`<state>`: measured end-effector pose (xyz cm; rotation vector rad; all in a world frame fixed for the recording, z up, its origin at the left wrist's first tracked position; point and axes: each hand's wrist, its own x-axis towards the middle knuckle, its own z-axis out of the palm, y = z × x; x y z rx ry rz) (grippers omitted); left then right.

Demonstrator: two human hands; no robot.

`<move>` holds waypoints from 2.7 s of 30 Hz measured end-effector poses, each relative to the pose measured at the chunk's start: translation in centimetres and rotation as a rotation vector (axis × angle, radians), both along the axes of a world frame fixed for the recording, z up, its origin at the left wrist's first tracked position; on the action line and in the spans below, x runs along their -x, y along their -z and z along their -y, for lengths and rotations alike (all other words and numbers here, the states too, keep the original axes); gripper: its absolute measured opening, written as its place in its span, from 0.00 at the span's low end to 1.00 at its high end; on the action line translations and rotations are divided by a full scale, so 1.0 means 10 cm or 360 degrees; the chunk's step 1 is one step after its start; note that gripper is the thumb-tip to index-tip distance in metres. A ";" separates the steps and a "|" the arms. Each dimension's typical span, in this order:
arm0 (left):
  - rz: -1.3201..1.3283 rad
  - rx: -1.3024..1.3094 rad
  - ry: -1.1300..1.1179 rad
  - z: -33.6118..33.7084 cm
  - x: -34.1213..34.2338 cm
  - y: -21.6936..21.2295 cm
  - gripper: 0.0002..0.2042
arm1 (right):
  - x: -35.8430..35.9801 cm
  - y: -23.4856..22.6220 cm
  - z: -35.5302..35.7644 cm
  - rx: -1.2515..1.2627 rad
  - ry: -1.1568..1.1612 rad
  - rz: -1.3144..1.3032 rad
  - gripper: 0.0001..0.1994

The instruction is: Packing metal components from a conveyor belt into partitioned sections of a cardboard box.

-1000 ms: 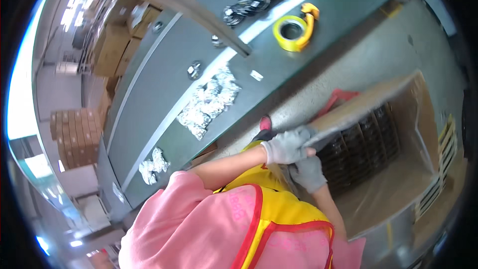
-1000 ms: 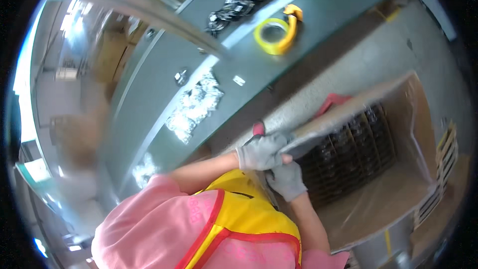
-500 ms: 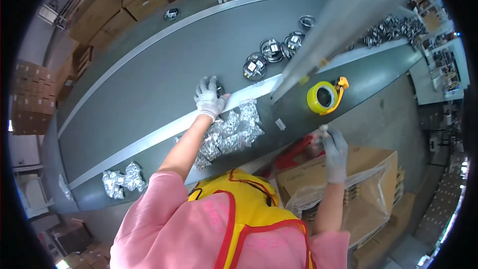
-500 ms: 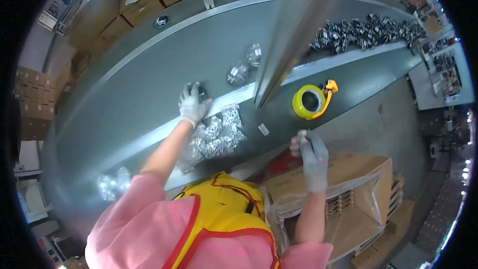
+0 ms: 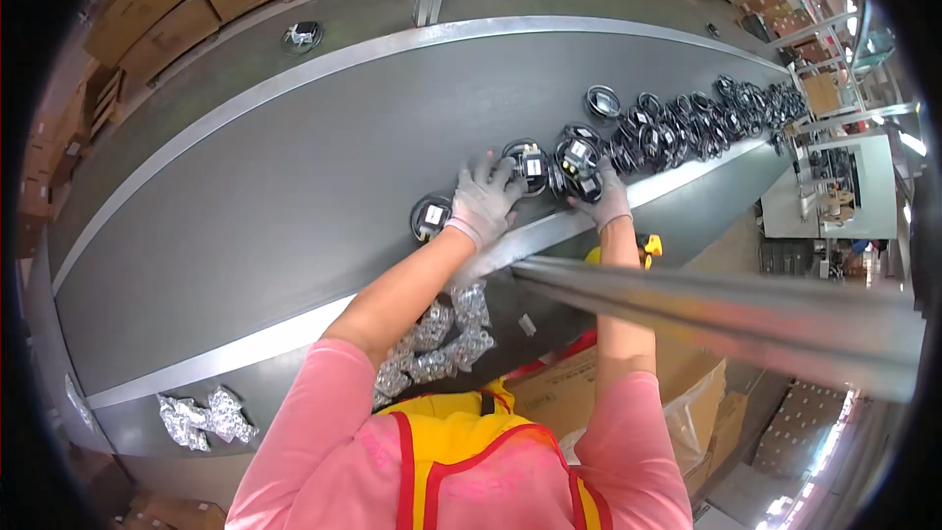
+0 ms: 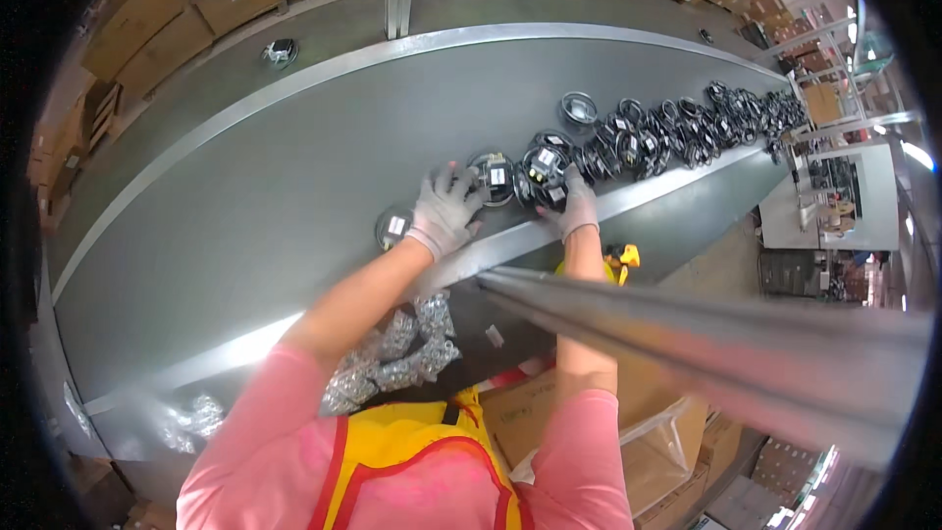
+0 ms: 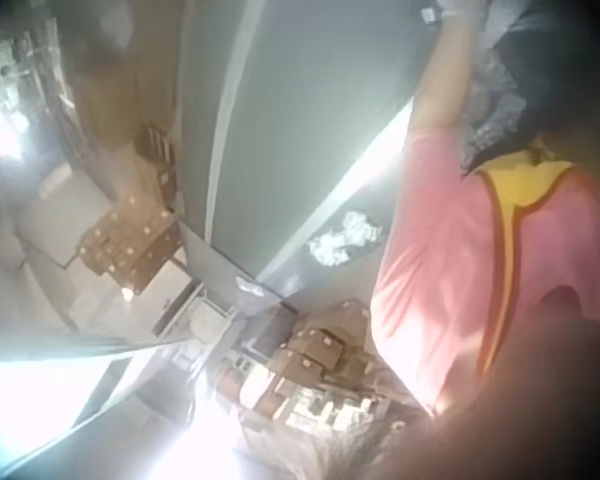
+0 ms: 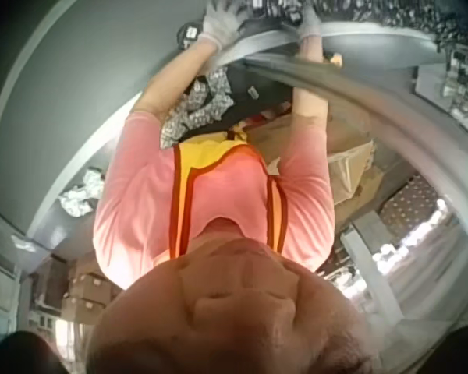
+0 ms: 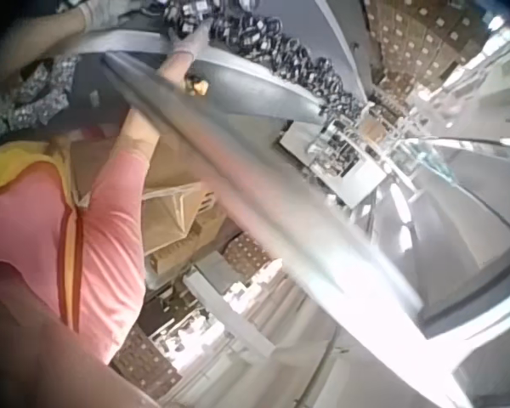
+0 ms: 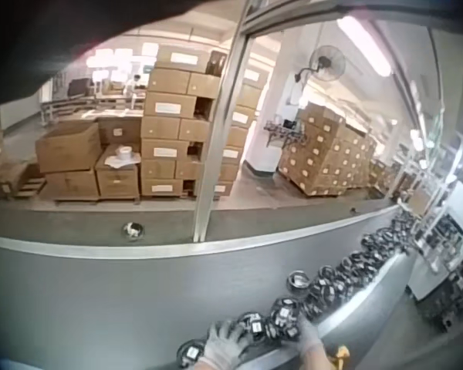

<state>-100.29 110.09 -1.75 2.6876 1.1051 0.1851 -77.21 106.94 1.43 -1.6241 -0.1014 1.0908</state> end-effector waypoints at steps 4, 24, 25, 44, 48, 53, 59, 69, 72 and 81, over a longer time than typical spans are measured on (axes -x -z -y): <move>0.0056 -0.0150 -0.0305 -0.68 0.04 0.10 0.18 | -0.19 0.48 -0.47 -0.0067 -0.0188 0.0354 0.21; 0.0093 -0.0365 -0.0585 -0.30 2.49 0.01 0.26 | 0.95 0.12 -1.13 0.0039 -0.0954 0.0616 0.14; 0.0101 -0.0361 -0.0572 -0.28 2.43 -0.01 0.26 | 0.75 0.27 -1.11 0.0148 -0.1027 0.0775 0.15; -0.0031 -0.0600 -0.0840 -0.50 2.05 0.00 0.19 | 1.08 0.26 -0.59 -0.0354 -0.1760 0.1436 0.17; 0.0298 -0.0415 -0.0402 -0.35 1.80 -0.03 0.18 | 0.94 0.49 -0.68 -0.0375 -0.1595 0.2074 0.14; 0.0370 -0.0290 -0.0187 -0.35 1.49 0.12 0.19 | 0.77 0.40 -0.57 -0.0465 -0.1429 0.1837 0.13; 0.0232 0.0041 -0.0198 -0.25 1.27 0.14 0.17 | 0.53 -0.09 0.14 -0.0364 -0.0877 0.1210 0.14; 0.0134 0.0026 -0.0026 -0.49 1.30 0.06 0.14 | 0.89 -0.80 1.63 0.0420 -0.2267 0.1117 0.10; 0.0064 0.0080 -0.0015 -0.57 1.36 0.03 0.16 | 1.52 -0.77 1.50 -0.0108 -0.2387 0.1210 0.11; 0.0226 0.0166 -0.0532 -0.01 2.46 0.28 0.10 | 2.00 0.31 0.55 -0.0527 -0.1810 0.2336 0.20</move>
